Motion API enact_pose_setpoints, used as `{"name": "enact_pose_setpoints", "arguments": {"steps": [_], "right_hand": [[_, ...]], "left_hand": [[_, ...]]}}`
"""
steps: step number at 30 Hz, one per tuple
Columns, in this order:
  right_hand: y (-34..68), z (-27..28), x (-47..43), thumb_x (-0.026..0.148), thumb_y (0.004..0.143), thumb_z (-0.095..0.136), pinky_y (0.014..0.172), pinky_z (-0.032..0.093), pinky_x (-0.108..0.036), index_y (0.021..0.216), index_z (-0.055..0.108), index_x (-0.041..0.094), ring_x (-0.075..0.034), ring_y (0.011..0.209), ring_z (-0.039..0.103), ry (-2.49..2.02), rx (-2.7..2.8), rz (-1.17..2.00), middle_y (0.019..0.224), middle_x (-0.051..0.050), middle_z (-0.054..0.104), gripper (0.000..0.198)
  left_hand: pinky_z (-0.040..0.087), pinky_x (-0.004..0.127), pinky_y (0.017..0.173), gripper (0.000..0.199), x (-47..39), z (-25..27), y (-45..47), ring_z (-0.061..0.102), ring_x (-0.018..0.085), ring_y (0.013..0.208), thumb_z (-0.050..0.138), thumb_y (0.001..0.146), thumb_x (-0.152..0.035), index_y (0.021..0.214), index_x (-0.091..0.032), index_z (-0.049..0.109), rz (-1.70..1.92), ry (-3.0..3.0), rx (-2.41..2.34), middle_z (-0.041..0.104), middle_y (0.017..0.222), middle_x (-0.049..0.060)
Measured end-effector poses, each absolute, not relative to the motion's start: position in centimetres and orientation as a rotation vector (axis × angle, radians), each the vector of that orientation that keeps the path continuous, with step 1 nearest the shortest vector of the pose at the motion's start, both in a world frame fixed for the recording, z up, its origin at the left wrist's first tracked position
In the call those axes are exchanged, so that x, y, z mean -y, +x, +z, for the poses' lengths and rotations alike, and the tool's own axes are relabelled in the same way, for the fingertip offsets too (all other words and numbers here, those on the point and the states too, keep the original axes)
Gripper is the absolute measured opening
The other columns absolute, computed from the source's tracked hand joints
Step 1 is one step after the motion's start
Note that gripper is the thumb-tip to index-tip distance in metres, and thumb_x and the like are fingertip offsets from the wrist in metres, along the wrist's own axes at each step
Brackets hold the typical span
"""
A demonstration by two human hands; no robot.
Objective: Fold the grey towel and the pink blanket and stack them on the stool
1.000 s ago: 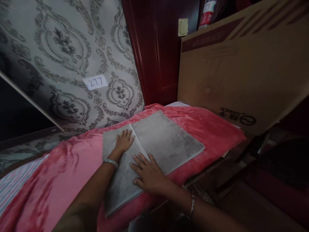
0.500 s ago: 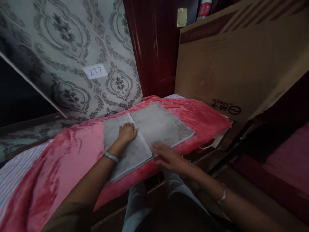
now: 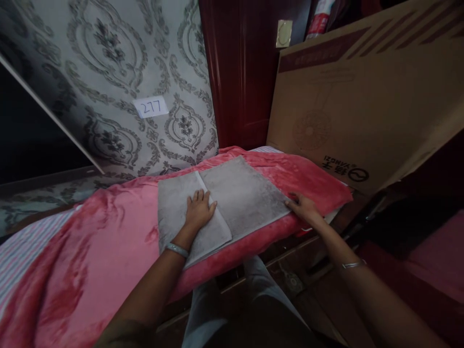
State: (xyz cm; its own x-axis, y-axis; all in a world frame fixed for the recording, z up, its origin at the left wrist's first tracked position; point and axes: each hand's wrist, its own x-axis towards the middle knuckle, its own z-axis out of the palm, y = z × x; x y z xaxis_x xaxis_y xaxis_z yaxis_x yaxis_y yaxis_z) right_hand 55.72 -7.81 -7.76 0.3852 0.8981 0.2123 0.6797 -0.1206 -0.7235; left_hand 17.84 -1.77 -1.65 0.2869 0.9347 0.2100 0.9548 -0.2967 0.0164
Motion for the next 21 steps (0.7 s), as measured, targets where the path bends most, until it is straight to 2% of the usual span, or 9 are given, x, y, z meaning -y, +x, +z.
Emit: {"name": "enact_pose_setpoints", "arguments": {"steps": [4, 10, 14, 21], "right_hand": [[55.9, -6.9, 7.4, 0.03, 0.069, 0.075, 0.078, 0.056, -0.038, 0.114, 0.07, 0.015, -0.026, 0.089, 0.069, -1.733, 1.241, 0.54, 0.099, -0.011, 0.075, 0.048], [55.1, -5.2, 9.0, 0.028, 0.072, 0.076, 0.062, 0.059, -0.029, 0.1, 0.07, 0.016, -0.017, 0.067, 0.067, -1.417, 0.917, 1.129, 0.082, -0.003, 0.074, 0.031], [53.5, -4.9, 10.0, 0.023, 0.074, 0.076, 0.075, 0.062, -0.034, 0.083, 0.067, 0.018, -0.019, 0.073, 0.072, -1.275, 0.754, 1.306, 0.08, -0.005, 0.075, 0.014], [49.9, -5.1, 9.6, 0.017, 0.072, 0.066, 0.083, 0.063, -0.038, 0.085, 0.064, 0.022, -0.024, 0.089, 0.074, -1.11, 0.617, 1.244, 0.079, -0.005, 0.076, 0.015]], "left_hand": [[0.026, 0.058, 0.116, 0.056, 1.8, -1.6, 17.9, 0.032, 0.035, 0.146, 0.036, 0.099, -0.043, 0.147, -0.016, 0.045, -0.239, -2.408, 1.781, 0.04, 0.157, 0.019], [0.028, 0.057, 0.116, 0.057, 1.8, -1.6, 17.8, 0.033, 0.035, 0.145, 0.035, 0.099, -0.043, 0.147, -0.015, 0.046, -0.22, -2.385, 1.758, 0.042, 0.155, 0.019], [0.029, 0.056, 0.115, 0.055, 1.9, -1.6, 17.8, 0.034, 0.034, 0.145, 0.037, 0.099, -0.043, 0.147, -0.018, 0.047, -0.232, -2.389, 1.758, 0.043, 0.155, 0.017], [0.029, 0.058, 0.116, 0.055, 1.8, -1.7, 17.7, 0.034, 0.035, 0.145, 0.037, 0.099, -0.041, 0.147, -0.015, 0.047, -0.261, -2.392, 1.756, 0.042, 0.155, 0.019]]}}
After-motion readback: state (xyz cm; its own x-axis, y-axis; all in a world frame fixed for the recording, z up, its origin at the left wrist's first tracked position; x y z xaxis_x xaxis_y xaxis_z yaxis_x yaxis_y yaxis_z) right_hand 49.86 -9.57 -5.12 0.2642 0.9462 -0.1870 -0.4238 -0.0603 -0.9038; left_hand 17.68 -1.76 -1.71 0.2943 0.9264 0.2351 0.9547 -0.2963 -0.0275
